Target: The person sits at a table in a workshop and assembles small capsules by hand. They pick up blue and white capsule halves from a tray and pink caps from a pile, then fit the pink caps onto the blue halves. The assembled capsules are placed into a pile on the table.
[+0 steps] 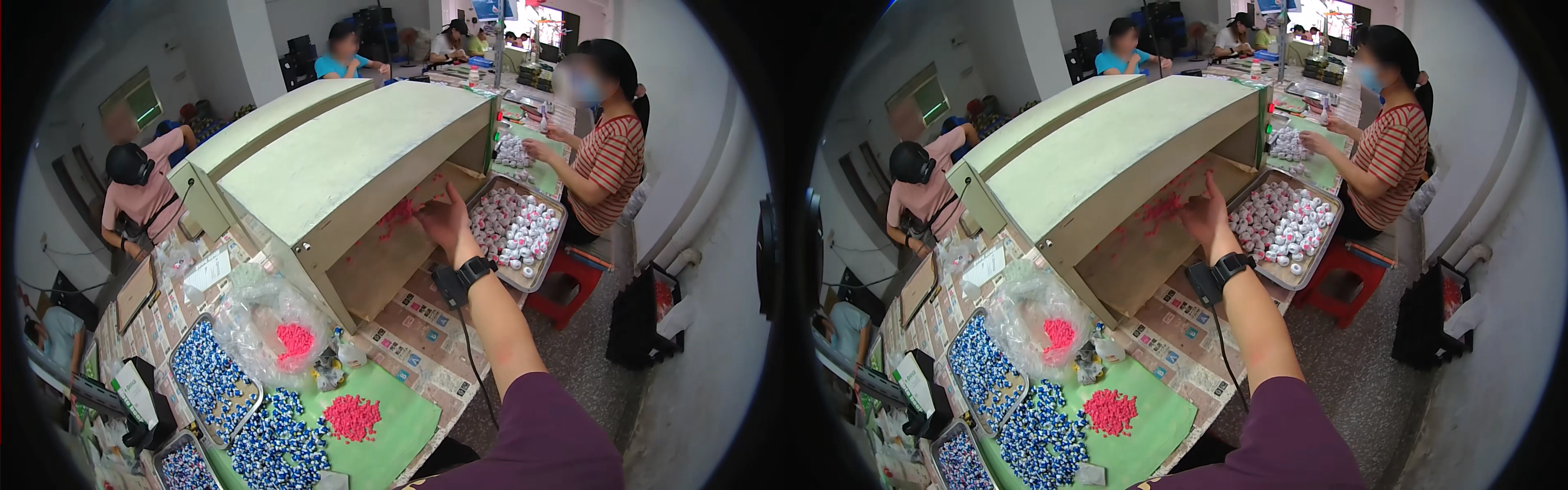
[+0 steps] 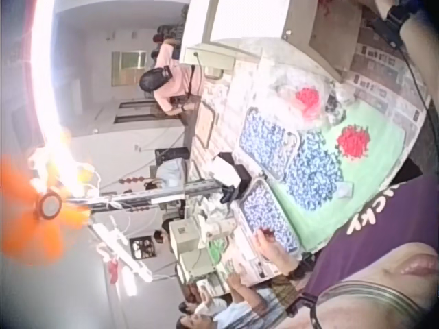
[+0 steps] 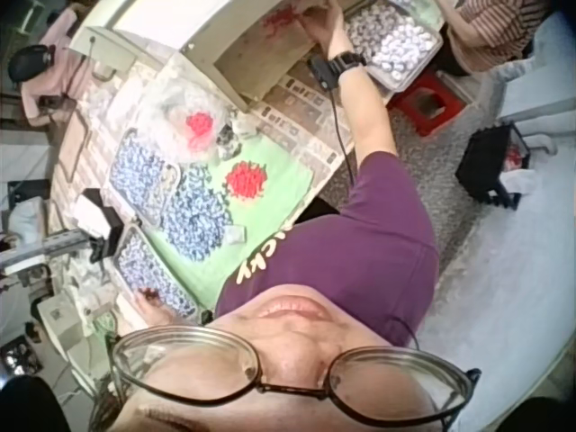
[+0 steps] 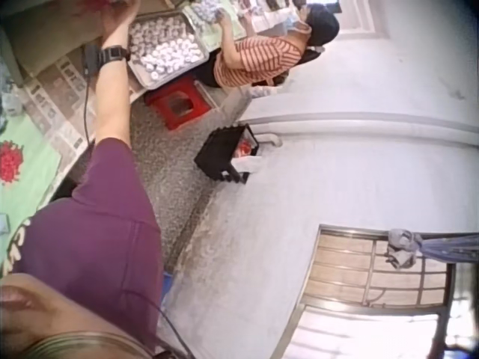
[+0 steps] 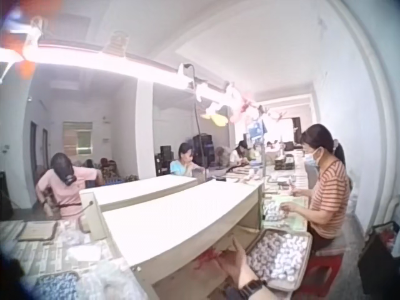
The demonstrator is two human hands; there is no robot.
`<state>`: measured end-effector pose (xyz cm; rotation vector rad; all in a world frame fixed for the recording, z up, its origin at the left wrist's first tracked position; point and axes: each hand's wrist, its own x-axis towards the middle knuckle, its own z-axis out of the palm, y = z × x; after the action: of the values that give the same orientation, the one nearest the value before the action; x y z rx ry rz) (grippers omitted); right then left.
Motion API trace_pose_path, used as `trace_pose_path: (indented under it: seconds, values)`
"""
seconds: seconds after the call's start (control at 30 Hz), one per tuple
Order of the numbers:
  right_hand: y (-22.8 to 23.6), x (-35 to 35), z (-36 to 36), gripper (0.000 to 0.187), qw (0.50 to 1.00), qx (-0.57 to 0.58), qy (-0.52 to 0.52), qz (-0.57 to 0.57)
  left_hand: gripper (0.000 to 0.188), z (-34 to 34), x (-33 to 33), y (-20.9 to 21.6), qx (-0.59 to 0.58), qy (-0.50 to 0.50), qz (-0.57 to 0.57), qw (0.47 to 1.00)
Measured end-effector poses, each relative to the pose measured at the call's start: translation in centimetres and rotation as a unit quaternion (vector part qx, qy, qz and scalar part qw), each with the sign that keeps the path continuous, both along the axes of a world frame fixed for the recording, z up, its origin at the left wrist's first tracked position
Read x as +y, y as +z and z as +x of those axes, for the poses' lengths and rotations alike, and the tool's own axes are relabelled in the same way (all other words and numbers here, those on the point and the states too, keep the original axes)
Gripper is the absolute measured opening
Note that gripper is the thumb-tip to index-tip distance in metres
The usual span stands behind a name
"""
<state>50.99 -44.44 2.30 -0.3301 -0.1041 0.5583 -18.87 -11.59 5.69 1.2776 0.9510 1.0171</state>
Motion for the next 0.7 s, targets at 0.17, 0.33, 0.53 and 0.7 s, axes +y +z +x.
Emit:
trace_pose_path:
  seconds: [0.17, 0.33, 0.53, 0.7]
  values:
    - [-1.2, -1.2, -0.8, 0.078, 0.999, 0.050, -0.021, 0.008, 0.024, -0.8, 0.0, -0.3, 0.000, -0.010, -0.002, 1.000]
    - [0.2, -1.6, -4.7, 0.041, 0.996, 0.062, -0.056, -0.042, 0.024, -2.7, 0.0, 0.0, -0.006, -0.030, 0.007, 0.999]
    - [3.3, -5.7, -8.8, 0.022, 0.984, -0.021, 0.179, 0.005, 0.022, -4.0, 0.5, 0.6, -0.013, -0.076, 0.042, 0.996]
    - [11.8, -6.0, -16.8, 0.023, 0.964, -0.152, 0.210, -0.053, 0.016, -1.8, -2.1, 7.0, 0.090, 0.028, 0.193, 0.977]
